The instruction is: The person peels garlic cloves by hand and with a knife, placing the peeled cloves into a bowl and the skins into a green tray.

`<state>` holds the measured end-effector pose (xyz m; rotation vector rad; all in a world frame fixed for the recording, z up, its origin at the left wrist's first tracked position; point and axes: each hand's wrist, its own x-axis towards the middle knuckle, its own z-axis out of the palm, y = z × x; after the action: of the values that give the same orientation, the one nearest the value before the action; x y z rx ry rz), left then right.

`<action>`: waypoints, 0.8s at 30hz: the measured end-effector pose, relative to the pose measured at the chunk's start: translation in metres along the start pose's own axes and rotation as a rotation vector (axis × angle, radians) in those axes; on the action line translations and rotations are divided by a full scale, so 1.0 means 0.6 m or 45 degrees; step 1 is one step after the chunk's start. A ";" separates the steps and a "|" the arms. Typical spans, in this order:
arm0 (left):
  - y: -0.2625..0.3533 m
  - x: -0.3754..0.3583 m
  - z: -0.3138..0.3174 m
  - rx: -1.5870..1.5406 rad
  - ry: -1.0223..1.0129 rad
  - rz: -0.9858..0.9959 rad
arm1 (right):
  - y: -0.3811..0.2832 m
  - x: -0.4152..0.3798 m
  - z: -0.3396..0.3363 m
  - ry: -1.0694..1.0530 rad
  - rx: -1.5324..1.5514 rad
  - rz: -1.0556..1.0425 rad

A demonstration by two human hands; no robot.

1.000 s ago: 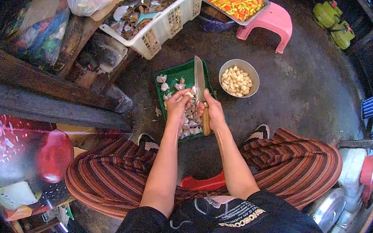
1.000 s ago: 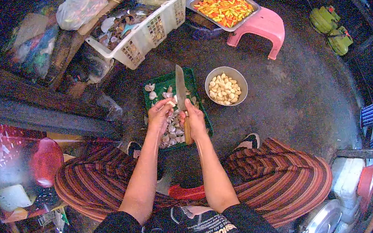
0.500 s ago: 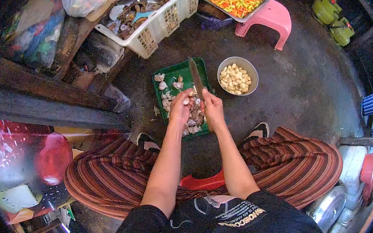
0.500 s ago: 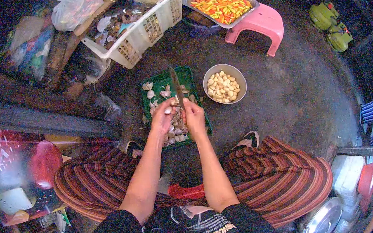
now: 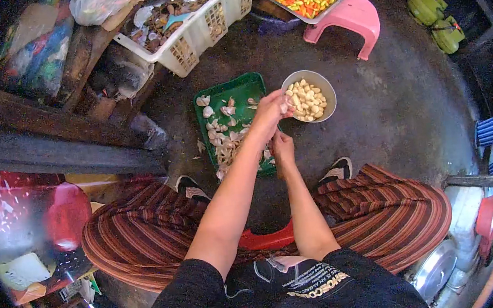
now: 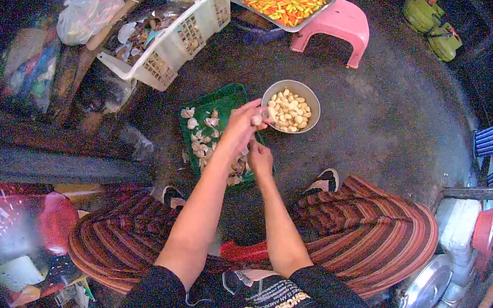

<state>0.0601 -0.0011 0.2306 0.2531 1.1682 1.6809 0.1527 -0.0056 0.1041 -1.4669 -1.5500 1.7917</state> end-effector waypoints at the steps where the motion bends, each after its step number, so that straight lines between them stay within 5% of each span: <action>1: 0.002 0.006 0.004 0.001 -0.009 0.001 | -0.002 0.001 -0.005 -0.002 -0.054 0.060; 5: -0.004 0.020 -0.013 -0.112 0.068 0.034 | -0.048 -0.026 -0.018 0.027 -0.112 0.142; 10: -0.006 -0.011 -0.116 -0.275 0.166 -0.016 | -0.013 -0.012 -0.009 0.291 -0.493 -0.341; 14: -0.023 -0.032 -0.166 -0.405 0.413 -0.067 | -0.050 -0.035 -0.009 0.127 -0.675 -0.255; 18: -0.052 -0.039 -0.209 -0.487 0.314 -0.026 | -0.073 -0.049 0.014 0.272 -0.618 -0.353; 20: -0.054 -0.044 -0.216 -0.424 0.418 -0.077 | -0.074 -0.043 0.022 0.156 -0.281 -0.595; 24: -0.052 -0.053 -0.196 -0.283 0.597 0.027 | -0.104 -0.063 0.029 -0.112 -0.329 -0.455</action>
<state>0.0174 -0.0947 0.1580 -0.2838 1.2993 1.9302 0.1315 -0.0236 0.1738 -1.1308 -2.0031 1.5090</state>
